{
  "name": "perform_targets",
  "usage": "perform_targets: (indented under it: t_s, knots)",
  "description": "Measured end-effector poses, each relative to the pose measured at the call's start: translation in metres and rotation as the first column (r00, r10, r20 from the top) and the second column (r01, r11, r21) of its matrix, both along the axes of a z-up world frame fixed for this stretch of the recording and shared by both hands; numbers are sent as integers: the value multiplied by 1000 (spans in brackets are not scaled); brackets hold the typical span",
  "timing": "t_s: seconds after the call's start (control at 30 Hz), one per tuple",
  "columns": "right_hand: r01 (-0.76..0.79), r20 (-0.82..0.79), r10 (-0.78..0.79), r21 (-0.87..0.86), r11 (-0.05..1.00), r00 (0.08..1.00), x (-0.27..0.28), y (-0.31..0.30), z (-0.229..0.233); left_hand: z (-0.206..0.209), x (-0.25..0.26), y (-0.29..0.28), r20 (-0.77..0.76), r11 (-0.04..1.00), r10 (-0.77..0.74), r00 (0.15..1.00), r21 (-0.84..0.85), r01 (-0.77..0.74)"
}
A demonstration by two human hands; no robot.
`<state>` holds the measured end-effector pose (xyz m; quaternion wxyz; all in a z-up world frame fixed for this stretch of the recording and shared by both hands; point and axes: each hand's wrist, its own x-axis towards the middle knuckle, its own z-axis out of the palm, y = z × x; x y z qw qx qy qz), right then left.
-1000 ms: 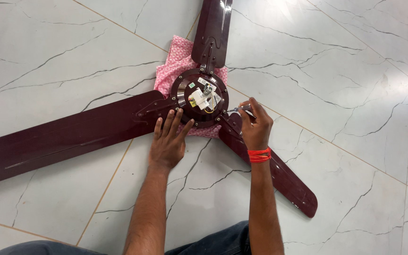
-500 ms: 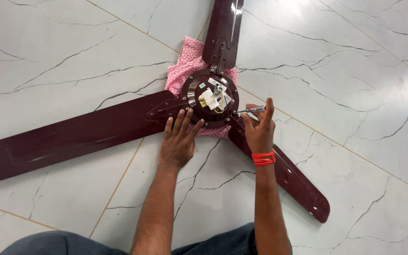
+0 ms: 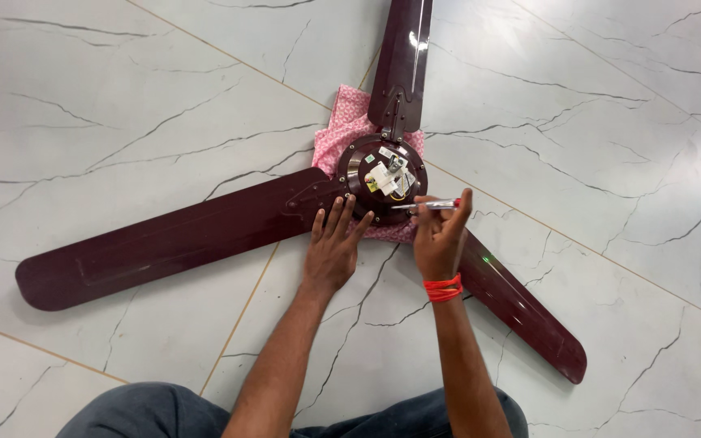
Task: The person uses a screwdriver to tighten screws on the central hub of a ceiling fan lying on the floor. They systematically work around the hub, securing the fan blades to the motor housing.
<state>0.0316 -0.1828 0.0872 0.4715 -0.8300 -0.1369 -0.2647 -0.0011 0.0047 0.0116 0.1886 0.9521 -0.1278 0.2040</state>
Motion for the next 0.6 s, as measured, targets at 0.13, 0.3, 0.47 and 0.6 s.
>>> perform_targets:
  t_s: [0.13, 0.3, 0.47, 0.6]
  knots:
    - [-28, -122, 27, -3, 1000, 992, -5, 25, 5, 36, -4, 15, -225, 966, -163, 961, -234, 109]
    - [-106, -88, 103, -32, 994, 991, 6, 47, 16, 86, -15, 57, -132, 822, -253, 958, -551, 142]
    - [-87, -84, 80, -91, 992, 993, 20, 66, 18, 126, 4, 80, -165, 750, -268, 949, -655, 98]
    - [-86, -100, 73, -130, 988, 992, 32, 78, 9, 149, 22, 80, -174, 700, -369, 913, -698, 150]
